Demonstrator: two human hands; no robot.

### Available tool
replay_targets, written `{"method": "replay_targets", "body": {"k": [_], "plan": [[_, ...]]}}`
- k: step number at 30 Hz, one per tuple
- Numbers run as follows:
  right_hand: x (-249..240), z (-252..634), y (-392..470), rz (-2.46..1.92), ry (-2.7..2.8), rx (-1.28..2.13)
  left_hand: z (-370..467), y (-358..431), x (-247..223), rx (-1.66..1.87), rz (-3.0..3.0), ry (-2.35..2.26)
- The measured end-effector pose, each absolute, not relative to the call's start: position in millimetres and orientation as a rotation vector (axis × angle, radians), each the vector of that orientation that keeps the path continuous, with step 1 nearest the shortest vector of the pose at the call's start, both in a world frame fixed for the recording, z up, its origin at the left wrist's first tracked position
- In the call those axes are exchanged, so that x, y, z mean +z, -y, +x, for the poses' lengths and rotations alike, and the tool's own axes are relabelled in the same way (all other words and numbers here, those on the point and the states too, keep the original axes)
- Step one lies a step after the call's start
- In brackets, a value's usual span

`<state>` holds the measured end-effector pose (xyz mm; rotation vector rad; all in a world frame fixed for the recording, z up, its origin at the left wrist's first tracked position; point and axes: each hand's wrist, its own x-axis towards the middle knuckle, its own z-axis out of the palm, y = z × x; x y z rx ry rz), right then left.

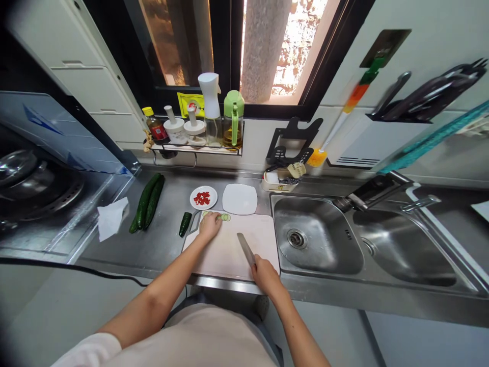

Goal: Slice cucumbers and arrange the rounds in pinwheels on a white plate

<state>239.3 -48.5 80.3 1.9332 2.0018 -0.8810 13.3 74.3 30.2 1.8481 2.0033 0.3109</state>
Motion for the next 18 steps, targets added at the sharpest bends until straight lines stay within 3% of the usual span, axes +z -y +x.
{"method": "replay_targets", "body": {"k": [18], "plan": [[76.9,246.1,54.3,1.986,-2.011,-0.904,42.2,-84.8,28.1,0.301,1.897,-1.891]]}}
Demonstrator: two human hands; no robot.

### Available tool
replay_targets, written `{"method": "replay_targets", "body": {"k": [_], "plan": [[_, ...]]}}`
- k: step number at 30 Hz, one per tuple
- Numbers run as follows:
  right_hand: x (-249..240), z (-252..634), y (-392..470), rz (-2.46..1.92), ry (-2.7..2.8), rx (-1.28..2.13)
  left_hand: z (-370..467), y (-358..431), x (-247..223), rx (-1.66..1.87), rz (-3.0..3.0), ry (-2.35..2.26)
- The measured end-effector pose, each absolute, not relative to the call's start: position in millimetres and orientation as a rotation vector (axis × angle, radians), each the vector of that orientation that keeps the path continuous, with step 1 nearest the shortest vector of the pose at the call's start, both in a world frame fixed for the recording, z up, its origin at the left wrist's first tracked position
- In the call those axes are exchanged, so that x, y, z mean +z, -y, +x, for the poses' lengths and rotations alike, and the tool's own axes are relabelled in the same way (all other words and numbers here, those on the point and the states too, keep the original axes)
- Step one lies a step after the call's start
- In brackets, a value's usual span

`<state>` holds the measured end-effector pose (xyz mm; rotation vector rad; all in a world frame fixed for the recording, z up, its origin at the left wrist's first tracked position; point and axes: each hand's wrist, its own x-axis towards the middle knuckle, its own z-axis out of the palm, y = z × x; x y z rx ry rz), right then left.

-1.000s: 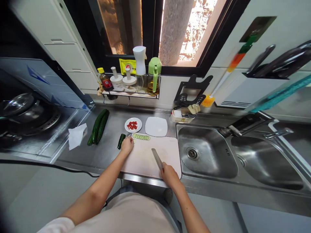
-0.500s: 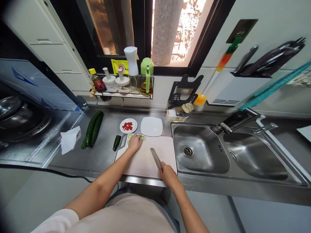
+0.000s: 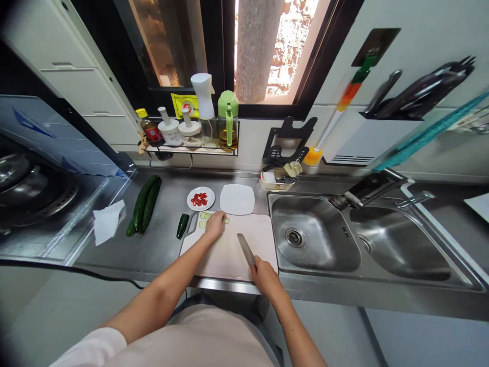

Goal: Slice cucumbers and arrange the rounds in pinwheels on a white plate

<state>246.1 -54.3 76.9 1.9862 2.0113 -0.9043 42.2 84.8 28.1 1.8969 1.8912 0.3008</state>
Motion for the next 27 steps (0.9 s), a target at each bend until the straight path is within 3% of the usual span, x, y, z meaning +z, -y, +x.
{"method": "replay_targets", "body": {"k": [7,19,27], "plan": [[72.9,241.9,53.1,1.99,-2.036,-0.918,28.1,-74.1,22.2,0.428,1.647,-1.815],[82.2,225.1,57.0,1.915,-2.059,-0.863,-5.0,-65.1,28.6,0.142,1.777,-1.543],[84.2,207.4,61.7,1.836,-2.058,-0.807,-3.2,-46.8,32.7,0.108,1.849,-1.827]]}}
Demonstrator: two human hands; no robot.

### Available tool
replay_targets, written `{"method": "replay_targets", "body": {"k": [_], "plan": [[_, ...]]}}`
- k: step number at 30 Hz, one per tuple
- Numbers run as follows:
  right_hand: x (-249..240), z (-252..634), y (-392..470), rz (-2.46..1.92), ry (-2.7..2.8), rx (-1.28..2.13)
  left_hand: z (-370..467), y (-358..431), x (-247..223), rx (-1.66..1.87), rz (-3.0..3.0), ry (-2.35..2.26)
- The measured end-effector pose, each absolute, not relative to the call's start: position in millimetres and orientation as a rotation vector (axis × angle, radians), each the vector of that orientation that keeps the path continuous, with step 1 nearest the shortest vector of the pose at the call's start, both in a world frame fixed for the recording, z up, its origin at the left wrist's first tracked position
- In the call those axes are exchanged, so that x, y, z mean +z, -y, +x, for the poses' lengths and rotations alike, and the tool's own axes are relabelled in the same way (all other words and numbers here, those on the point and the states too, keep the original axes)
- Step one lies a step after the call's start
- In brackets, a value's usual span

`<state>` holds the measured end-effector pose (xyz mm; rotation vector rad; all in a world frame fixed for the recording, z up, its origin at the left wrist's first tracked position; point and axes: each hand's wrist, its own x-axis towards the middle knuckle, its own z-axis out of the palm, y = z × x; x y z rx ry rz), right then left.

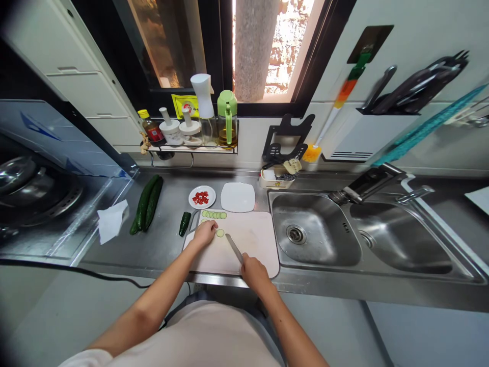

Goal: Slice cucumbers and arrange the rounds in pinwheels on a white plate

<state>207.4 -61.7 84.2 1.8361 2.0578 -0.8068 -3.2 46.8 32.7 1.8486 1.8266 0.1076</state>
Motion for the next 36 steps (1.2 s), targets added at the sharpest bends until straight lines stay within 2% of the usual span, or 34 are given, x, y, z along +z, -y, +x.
{"method": "replay_targets", "body": {"k": [7,36], "plan": [[80.5,194.3,55.1,1.775,-2.106,-0.76,1.5,-28.3,26.9,0.178,1.794,-1.896],[74.7,167.4,55.7,1.769,-2.066,-0.747,5.8,-33.7,28.0,0.147,1.723,-1.961]]}}
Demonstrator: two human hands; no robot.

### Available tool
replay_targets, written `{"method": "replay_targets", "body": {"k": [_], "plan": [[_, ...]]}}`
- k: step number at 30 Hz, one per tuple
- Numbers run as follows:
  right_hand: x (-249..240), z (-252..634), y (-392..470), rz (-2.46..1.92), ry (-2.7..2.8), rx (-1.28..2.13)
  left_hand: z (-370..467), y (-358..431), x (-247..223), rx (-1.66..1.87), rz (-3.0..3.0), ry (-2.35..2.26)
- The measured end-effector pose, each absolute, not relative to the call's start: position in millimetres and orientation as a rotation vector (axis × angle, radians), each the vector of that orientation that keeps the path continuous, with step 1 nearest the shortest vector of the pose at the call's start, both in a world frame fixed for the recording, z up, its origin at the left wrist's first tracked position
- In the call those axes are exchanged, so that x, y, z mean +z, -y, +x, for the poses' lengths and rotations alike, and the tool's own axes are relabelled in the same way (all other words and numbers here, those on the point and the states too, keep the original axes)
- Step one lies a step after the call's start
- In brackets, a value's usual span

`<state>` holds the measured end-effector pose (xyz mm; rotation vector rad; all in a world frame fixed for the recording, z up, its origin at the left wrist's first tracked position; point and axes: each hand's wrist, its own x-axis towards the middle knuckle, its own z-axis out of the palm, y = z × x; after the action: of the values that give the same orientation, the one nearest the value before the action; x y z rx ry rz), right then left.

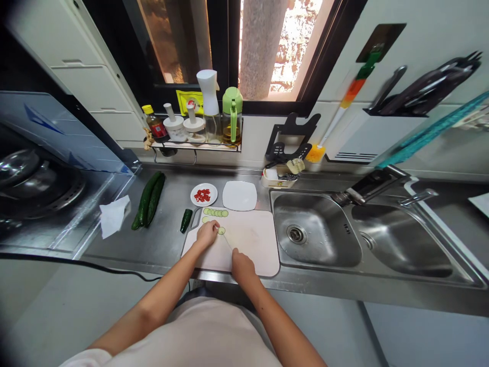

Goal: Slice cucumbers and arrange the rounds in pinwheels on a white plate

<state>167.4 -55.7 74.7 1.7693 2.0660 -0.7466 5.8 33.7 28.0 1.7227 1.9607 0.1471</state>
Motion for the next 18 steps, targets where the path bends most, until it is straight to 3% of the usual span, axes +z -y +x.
{"method": "replay_targets", "body": {"k": [18], "plan": [[72.3,160.9,40.7,1.753,-2.098,-0.741,4.9,-34.3,24.4,0.194,1.698,-1.965]]}}
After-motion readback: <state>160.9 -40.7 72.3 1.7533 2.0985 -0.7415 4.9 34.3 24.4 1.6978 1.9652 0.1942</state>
